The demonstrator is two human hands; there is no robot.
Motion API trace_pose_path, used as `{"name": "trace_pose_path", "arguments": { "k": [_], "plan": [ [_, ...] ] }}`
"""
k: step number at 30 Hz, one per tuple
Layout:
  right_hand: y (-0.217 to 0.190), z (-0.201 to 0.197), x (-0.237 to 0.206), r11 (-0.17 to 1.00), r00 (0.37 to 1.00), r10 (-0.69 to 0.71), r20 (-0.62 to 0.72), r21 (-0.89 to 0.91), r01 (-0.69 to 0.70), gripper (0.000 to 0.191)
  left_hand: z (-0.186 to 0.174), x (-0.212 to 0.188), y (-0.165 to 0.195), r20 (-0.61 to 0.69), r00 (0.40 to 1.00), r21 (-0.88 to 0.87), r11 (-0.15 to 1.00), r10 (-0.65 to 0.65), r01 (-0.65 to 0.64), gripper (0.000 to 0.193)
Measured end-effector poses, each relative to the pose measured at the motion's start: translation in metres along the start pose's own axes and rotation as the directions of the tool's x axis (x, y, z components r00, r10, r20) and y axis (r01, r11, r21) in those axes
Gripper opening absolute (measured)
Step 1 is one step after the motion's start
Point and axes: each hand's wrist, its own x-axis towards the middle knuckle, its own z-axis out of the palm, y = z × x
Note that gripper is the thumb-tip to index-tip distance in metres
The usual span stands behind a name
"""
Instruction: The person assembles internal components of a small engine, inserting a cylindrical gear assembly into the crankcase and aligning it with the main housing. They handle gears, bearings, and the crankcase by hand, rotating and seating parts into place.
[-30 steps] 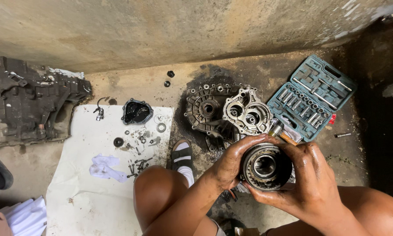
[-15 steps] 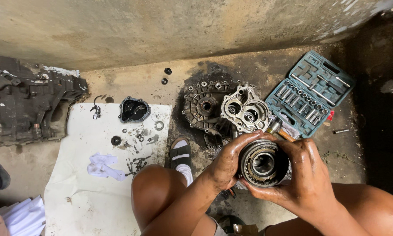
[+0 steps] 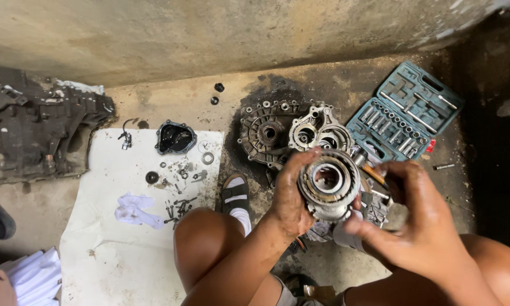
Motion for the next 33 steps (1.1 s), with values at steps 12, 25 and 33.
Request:
{"name": "trace_pose_path", "arguments": {
  "k": [12, 25, 33],
  "plan": [
    [-0.016, 0.029, 0.005, 0.893, 0.964, -0.219, 0.15, -0.368, 0.26, 0.052, 0.03, 0.009, 0.024, 0.0, 0.994, -0.122, 0.986, 0.112, -0.112, 0.066],
    [0.031, 0.014, -0.032, 0.88, 0.939, -0.189, 0.288, -0.374, 0.292, 0.047, 0.021, 0.008, 0.023, -0.095, 0.985, 0.12, 0.984, 0.142, -0.13, 0.062],
    [0.01, 0.0, -0.027, 0.797, 0.929, -0.367, 0.046, -0.498, 0.34, 0.049, 0.015, 0.005, 0.004, -0.055, 0.989, 0.317, 0.941, 0.139, -0.114, 0.043]
  ]
}}
